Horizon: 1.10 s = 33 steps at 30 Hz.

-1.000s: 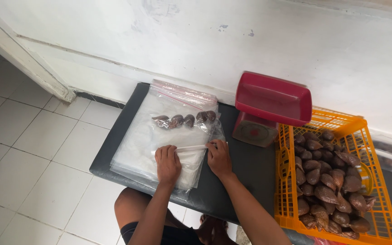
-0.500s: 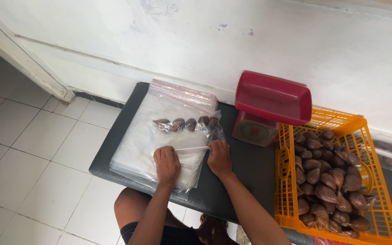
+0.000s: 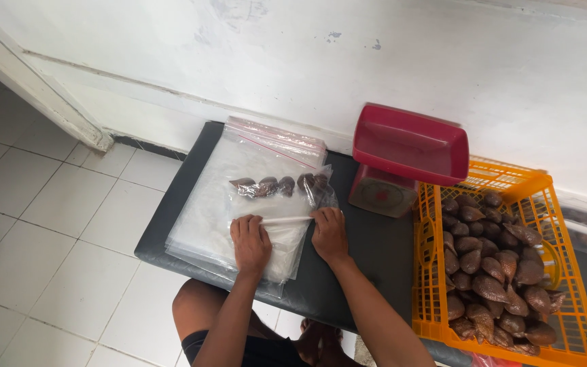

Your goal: The person is packaging snake fruits by weighing them on a scale and then placing them into clear plastic bags.

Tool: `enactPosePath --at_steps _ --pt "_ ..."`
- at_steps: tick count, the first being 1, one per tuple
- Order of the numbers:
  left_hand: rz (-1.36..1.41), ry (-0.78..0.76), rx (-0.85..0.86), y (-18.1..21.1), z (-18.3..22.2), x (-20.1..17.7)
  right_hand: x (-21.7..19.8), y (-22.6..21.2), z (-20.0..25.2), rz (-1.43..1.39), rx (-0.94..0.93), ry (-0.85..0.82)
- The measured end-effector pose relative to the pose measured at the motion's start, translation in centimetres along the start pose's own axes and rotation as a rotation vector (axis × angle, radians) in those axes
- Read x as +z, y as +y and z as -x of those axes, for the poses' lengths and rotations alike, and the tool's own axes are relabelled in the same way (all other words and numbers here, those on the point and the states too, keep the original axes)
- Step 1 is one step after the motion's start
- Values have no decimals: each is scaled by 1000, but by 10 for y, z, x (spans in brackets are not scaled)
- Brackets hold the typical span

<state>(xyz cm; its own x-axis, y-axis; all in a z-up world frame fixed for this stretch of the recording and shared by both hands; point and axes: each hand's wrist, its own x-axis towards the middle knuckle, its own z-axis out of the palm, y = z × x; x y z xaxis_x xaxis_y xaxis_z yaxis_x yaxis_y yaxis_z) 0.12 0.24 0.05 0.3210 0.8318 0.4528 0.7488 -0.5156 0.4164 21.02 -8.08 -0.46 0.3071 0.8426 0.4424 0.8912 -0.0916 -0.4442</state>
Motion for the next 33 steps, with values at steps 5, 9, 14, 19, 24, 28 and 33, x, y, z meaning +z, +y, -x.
enactPosePath --at_steps 5,9,14,19,24,28,33 --pt "5 -35 -59 -9 3 13 -1 -4 1 -25 37 36" --pt "-5 2 -33 -18 6 27 0 -3 0 -45 46 32" --pt "9 31 -20 2 -1 -1 -19 -15 -5 -11 1 31" --pt "-23 38 -11 -3 0 5 -14 -10 -3 -24 9 -4" --pt "-3 33 -53 -12 4 17 -5 -5 2 -76 77 3" --pt "12 4 -84 -14 3 19 -8 -8 -1 -42 69 17" --pt "5 -23 -116 -17 4 24 -20 -16 -5 -14 20 33"
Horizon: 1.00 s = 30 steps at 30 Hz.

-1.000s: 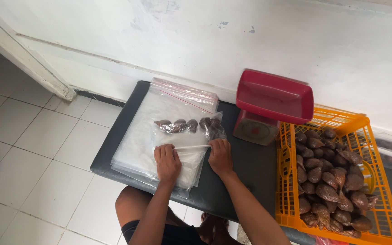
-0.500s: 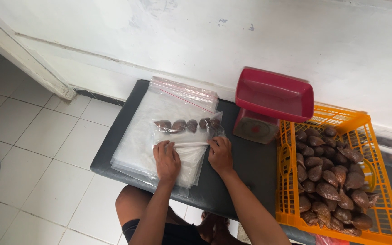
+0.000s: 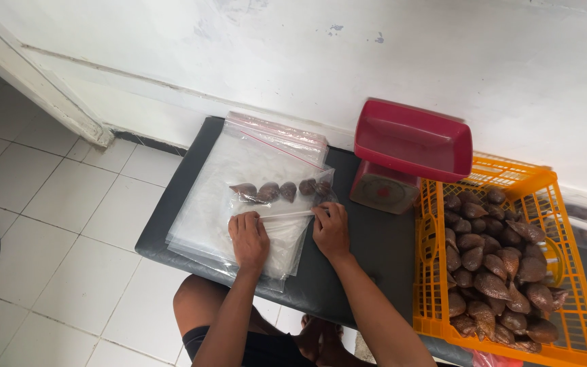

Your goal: The person is packaging snake fruits by weighing them on a scale and then placing them into clear plastic bags.

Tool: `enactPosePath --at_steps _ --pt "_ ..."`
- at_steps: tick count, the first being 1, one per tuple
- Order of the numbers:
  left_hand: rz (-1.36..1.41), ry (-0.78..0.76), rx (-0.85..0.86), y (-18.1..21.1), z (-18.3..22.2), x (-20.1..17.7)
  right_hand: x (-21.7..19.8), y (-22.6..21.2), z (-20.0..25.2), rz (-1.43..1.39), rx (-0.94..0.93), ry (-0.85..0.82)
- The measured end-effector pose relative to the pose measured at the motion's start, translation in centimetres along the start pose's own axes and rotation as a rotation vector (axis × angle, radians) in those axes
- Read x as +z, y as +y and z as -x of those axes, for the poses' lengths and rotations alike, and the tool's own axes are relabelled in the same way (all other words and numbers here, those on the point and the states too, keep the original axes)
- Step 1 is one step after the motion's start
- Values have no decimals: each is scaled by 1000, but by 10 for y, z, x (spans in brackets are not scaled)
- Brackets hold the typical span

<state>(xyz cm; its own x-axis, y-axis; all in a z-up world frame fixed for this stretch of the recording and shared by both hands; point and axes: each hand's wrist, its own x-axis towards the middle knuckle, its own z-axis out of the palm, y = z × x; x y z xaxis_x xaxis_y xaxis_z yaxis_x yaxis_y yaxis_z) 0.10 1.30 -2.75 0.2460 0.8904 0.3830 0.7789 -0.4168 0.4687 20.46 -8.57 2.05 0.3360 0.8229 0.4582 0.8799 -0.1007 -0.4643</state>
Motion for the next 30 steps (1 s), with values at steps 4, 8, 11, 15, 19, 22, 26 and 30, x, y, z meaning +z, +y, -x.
enactPosePath --at_steps 4,8,11,15,19,22,26,30 --pt "9 -1 22 13 -2 -18 4 3 1 44 -11 -5" --pt "13 -8 25 19 -2 -27 15 12 2 86 -21 -2" --pt "-6 3 45 13 -2 -21 13 11 1 69 -14 -9" --pt "2 -38 17 8 -2 -16 8 5 4 58 -5 -13" --pt "106 -71 -51 1 -11 -15 17 12 6 32 43 -13" --pt "247 -95 -102 -31 -37 9 17 19 0 4 31 -26" --pt "-36 -448 -109 -14 -66 -24 -7 10 -22 75 -50 -139" --pt "-225 -466 87 -9 -77 -20 -46 -9 -43 132 -181 -284"
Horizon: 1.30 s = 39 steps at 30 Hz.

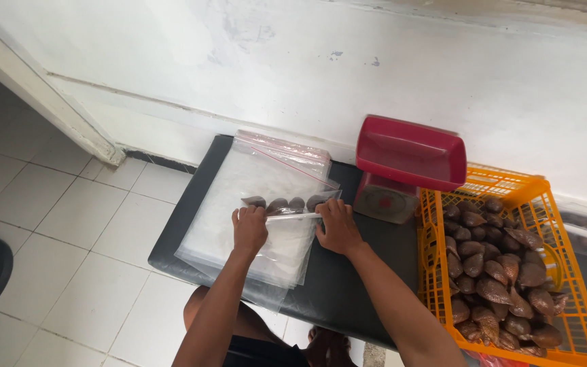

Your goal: The person is packaging snake fruits by weighing them on a scale and then placing them into clear plastic bags.

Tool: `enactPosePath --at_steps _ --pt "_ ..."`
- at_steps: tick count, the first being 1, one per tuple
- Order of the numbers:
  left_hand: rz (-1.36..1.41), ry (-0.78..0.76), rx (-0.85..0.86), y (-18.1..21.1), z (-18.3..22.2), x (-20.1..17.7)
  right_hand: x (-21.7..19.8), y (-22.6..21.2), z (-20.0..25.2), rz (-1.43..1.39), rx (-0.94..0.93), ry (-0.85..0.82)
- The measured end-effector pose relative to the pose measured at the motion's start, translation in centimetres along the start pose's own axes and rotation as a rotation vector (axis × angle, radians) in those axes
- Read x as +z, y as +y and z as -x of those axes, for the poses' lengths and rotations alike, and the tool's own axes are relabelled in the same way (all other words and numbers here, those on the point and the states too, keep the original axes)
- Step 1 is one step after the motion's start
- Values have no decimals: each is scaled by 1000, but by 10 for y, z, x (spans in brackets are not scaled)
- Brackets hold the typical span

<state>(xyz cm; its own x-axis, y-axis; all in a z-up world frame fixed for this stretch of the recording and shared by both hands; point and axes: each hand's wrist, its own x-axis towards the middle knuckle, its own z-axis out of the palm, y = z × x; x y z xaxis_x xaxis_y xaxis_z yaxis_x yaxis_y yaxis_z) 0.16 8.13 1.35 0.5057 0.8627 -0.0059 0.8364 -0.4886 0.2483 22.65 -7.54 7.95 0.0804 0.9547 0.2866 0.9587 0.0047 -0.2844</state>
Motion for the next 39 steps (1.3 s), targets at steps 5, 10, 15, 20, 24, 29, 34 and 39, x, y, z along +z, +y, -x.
enactPosePath --at_steps 5,10,15,20,24,29,34,39 --pt "105 -90 18 18 -5 -54 1 24 -15 186 -72 3" --pt "159 -193 108 27 -7 -107 -18 36 -28 213 -61 -25" --pt "-80 -237 421 35 6 -146 -65 32 -25 137 -4 -269" --pt "-139 -194 571 45 22 -140 -106 26 2 106 1 -323" --pt "-125 -113 610 71 44 -132 -103 40 30 131 34 -330" --pt "-56 -141 549 85 52 -72 -64 49 73 296 94 -395" --pt "61 -184 472 78 49 -27 -57 -4 90 385 66 -220" --pt "235 -201 402 75 53 -32 -23 -43 79 195 58 -63"
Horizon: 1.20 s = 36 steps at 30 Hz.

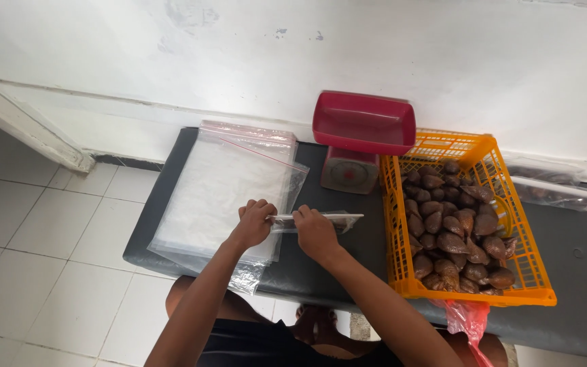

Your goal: The person is packaging snake fruits by weighing them on a scale and then placing them into clear plastic bags.

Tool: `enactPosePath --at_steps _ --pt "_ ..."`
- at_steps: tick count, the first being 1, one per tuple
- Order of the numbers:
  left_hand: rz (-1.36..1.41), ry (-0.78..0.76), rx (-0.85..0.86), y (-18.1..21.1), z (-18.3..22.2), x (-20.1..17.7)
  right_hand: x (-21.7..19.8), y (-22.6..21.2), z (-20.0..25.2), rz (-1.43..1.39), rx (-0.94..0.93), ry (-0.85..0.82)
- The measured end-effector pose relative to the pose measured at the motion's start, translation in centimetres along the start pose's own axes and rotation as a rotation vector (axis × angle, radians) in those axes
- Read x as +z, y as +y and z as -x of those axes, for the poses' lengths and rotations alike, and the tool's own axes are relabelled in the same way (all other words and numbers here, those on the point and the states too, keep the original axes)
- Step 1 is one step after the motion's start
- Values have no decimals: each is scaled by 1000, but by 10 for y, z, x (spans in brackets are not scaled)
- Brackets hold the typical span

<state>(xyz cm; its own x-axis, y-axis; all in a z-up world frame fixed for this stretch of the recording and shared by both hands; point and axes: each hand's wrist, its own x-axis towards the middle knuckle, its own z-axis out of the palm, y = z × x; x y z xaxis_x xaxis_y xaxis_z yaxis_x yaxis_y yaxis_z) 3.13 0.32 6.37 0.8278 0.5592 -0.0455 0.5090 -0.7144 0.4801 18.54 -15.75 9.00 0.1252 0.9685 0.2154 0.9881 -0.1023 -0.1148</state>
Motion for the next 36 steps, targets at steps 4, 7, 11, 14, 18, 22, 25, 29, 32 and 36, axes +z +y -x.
enactPosePath --at_steps 4,7,11,14,18,22,25,29,32,36 --pt "0 30 -35 1 8 -1 1 -8 -5 13 51 -13" --pt "86 100 -70 16 30 -31 -9 -7 -4 13 57 -1" --pt "432 416 -156 -7 62 -43 -48 -3 2 35 73 24" --pt "133 241 -196 -30 72 -22 -80 0 8 -14 86 40" --pt "-168 -3 -276 -20 64 -14 -135 -2 20 -228 115 82" --pt "-169 23 -315 -21 30 -11 -198 -1 42 -262 106 137" --pt "-159 46 -359 -25 7 -7 -250 6 61 -344 164 192" --pt "-148 165 -322 -33 -9 6 -308 28 96 -360 207 326" --pt "-45 440 -81 17 -15 -22 -341 52 127 -279 309 347" --pt "301 636 306 166 -3 -98 -372 89 170 -112 407 366"
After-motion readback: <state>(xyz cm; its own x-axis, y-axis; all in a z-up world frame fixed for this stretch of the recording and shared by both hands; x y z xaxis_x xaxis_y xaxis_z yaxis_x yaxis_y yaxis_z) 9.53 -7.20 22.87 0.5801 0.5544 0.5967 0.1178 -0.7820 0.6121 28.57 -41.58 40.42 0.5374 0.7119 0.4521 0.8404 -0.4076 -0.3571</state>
